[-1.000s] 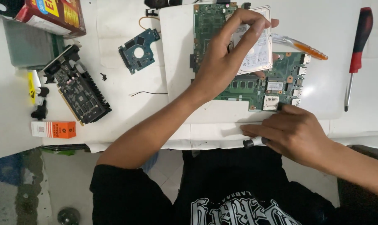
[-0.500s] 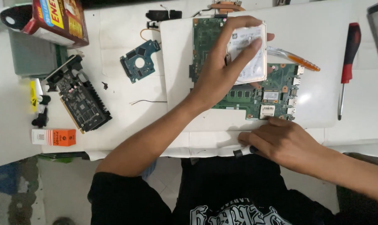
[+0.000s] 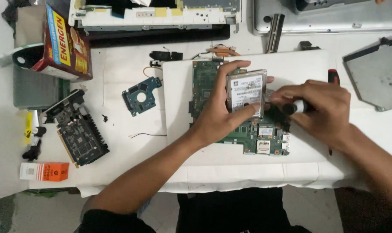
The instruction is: Removing a hard drive from a laptop motherboard by unscrewing the mounting screws and detaching the connector.
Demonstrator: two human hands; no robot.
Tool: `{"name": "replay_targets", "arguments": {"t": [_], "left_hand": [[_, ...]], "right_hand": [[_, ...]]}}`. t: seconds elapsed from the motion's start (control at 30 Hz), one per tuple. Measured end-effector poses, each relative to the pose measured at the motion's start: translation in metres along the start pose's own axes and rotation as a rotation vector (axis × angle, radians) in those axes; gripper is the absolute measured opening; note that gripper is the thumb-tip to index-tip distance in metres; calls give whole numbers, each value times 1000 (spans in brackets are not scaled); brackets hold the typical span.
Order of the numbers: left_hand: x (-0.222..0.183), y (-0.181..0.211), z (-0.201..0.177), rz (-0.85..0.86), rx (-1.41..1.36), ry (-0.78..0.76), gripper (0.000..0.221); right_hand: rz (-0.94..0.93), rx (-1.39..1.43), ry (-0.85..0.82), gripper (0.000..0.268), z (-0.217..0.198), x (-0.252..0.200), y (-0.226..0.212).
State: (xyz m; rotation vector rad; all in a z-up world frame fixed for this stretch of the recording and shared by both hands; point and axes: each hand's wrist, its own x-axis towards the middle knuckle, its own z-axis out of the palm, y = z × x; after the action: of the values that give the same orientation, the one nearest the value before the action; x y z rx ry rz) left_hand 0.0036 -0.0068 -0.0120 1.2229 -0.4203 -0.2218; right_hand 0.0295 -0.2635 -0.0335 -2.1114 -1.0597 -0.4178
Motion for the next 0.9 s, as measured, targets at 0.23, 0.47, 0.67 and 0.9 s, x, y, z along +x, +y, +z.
{"name": "replay_targets", "arguments": {"t": [0.23, 0.47, 0.67, 0.9], "left_hand": [[-3, -4, 2, 141, 109, -52, 57], [-6, -5, 2, 75, 282, 0, 52], [-6, -6, 2, 0, 208, 10, 56], [-8, -7, 1, 37, 237, -29, 51]], "right_hand": [[-4, 19, 81, 18, 7, 10, -18], [91, 63, 70, 20, 7, 5, -19], [172, 82, 90, 22, 4, 6, -28], [407, 168, 120, 28, 1, 6, -39]]}}
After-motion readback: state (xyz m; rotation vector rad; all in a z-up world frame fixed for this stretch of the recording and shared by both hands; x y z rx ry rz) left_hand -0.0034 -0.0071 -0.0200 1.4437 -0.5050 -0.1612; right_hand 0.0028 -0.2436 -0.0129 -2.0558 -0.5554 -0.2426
